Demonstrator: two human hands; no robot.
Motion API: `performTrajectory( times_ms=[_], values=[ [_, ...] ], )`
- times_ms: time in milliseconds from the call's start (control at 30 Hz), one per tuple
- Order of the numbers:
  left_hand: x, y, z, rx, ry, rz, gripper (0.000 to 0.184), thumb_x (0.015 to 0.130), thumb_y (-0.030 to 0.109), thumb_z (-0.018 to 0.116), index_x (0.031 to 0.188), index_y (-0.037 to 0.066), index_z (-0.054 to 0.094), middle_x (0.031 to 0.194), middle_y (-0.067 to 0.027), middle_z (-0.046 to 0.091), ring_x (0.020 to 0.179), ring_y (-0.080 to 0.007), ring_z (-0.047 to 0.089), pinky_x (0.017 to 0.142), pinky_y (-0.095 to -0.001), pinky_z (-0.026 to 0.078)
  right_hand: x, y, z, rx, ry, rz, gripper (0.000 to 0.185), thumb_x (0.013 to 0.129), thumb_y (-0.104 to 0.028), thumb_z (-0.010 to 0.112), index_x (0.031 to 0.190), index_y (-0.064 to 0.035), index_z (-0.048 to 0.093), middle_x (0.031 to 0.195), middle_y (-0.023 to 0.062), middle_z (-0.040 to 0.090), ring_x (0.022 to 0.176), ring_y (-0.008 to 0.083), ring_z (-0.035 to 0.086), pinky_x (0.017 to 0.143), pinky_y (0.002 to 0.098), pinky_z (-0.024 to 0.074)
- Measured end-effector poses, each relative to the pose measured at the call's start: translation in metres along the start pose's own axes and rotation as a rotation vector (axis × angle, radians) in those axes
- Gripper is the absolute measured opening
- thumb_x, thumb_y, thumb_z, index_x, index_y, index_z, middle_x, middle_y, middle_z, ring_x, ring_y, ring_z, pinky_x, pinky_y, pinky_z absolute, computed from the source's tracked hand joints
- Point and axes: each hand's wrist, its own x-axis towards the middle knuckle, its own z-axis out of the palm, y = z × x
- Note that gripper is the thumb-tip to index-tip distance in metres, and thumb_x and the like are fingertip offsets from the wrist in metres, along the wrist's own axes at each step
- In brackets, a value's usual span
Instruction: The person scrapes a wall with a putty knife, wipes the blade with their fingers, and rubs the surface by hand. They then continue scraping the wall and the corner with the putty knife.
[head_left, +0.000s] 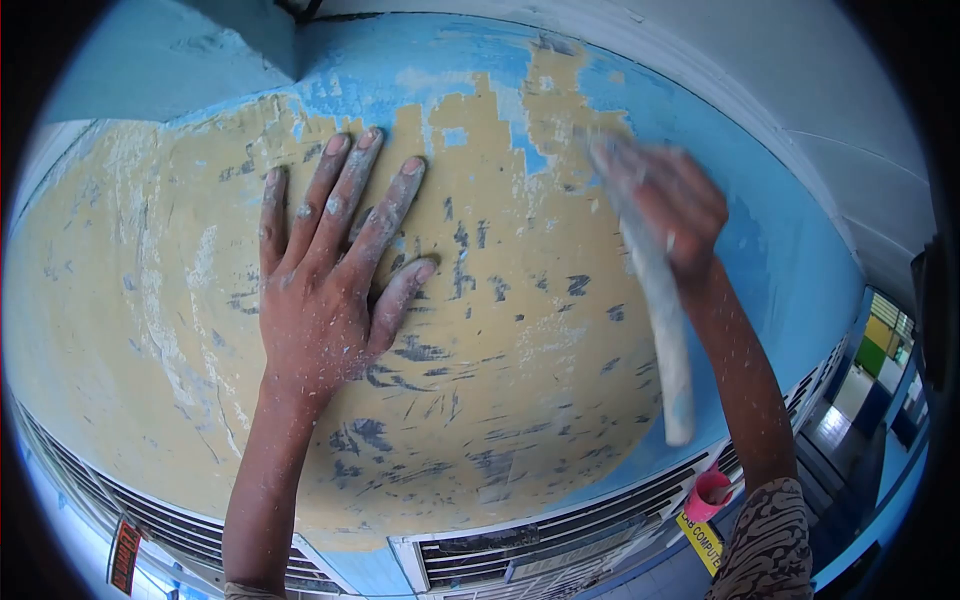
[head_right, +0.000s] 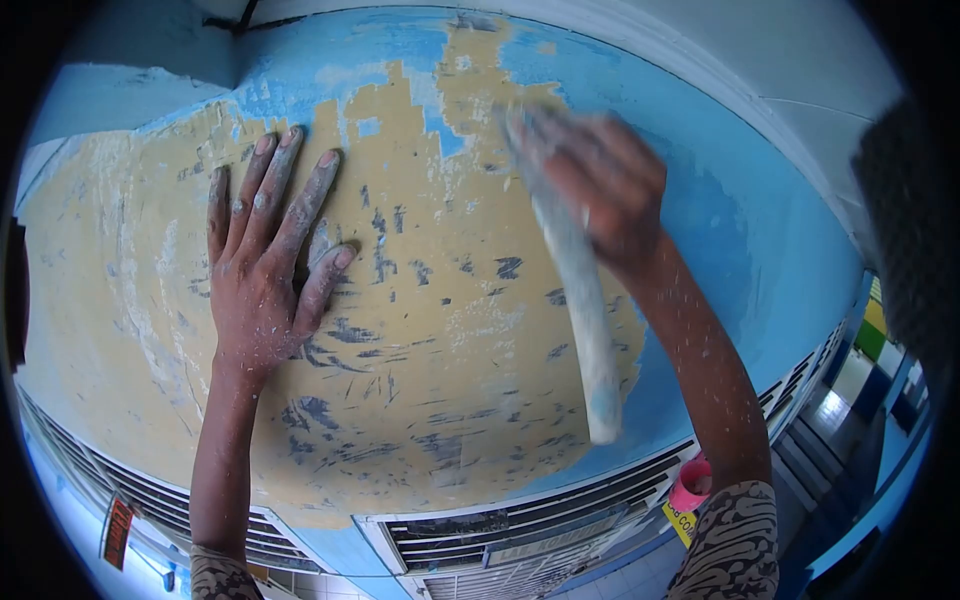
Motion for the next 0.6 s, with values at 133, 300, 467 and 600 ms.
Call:
performTrajectory(
  times_ms=[133, 300, 467, 600],
  values=[
    [-0.001, -0.001, 0.002, -0.031, 0.020, -0.016, 0.062, 0.097, 0.051, 0.059, 0.154, 0.028, 0.049, 0.165, -0.0034, 0.039, 0.155, -0.0236, 0.031, 0.129, -0.0533, 0.012, 0.006, -0.011, -0.002, 0.001, -0.006, 0.103, 0.018, 0.085, -0.010, 0.078, 0.102, -0.0064, 0.079, 0.102, 0.0090, 0.079, 0.090, 0.0192, 0.073, 0.070, 0.0309, 0.0591],
    [-0.002, 0.001, 0.000, -0.042, 0.007, -0.017, 0.062, 0.097, 0.051, 0.059, 0.154, 0.028, 0.050, 0.164, -0.0039, 0.040, 0.155, -0.0241, 0.031, 0.129, -0.0534, 0.012, -0.021, -0.031, -0.011, -0.035, -0.033, -0.037, 0.013, 0.086, -0.011, 0.078, 0.099, -0.0076, 0.080, 0.100, 0.0086, 0.080, 0.088, 0.0172, 0.072, 0.071, 0.0294, 0.0595],
    [-0.001, 0.000, 0.002, 0.008, 0.006, -0.006, 0.064, 0.099, 0.057, 0.051, 0.155, 0.025, 0.050, 0.165, -0.0054, 0.038, 0.156, -0.0269, 0.028, 0.130, -0.0522, 0.010, -0.003, -0.029, -0.007, 0.017, 0.008, 0.071, 0.013, 0.085, -0.011, 0.079, 0.098, -0.0064, 0.079, 0.102, 0.0090, 0.080, 0.088, 0.0178, 0.073, 0.072, 0.0299, 0.0601],
    [-0.002, -0.002, 0.001, -0.011, 0.010, -0.011, 0.064, 0.100, 0.057, 0.051, 0.154, 0.024, 0.050, 0.165, -0.0054, 0.039, 0.156, -0.0268, 0.028, 0.130, -0.0524, 0.010, -0.027, -0.027, -0.002, 0.001, 0.027, -0.067, 0.015, 0.085, -0.011, 0.079, 0.098, -0.0048, 0.079, 0.101, 0.0099, 0.079, 0.084, 0.0187, 0.072, 0.070, 0.0305, 0.0586]
  ],
)
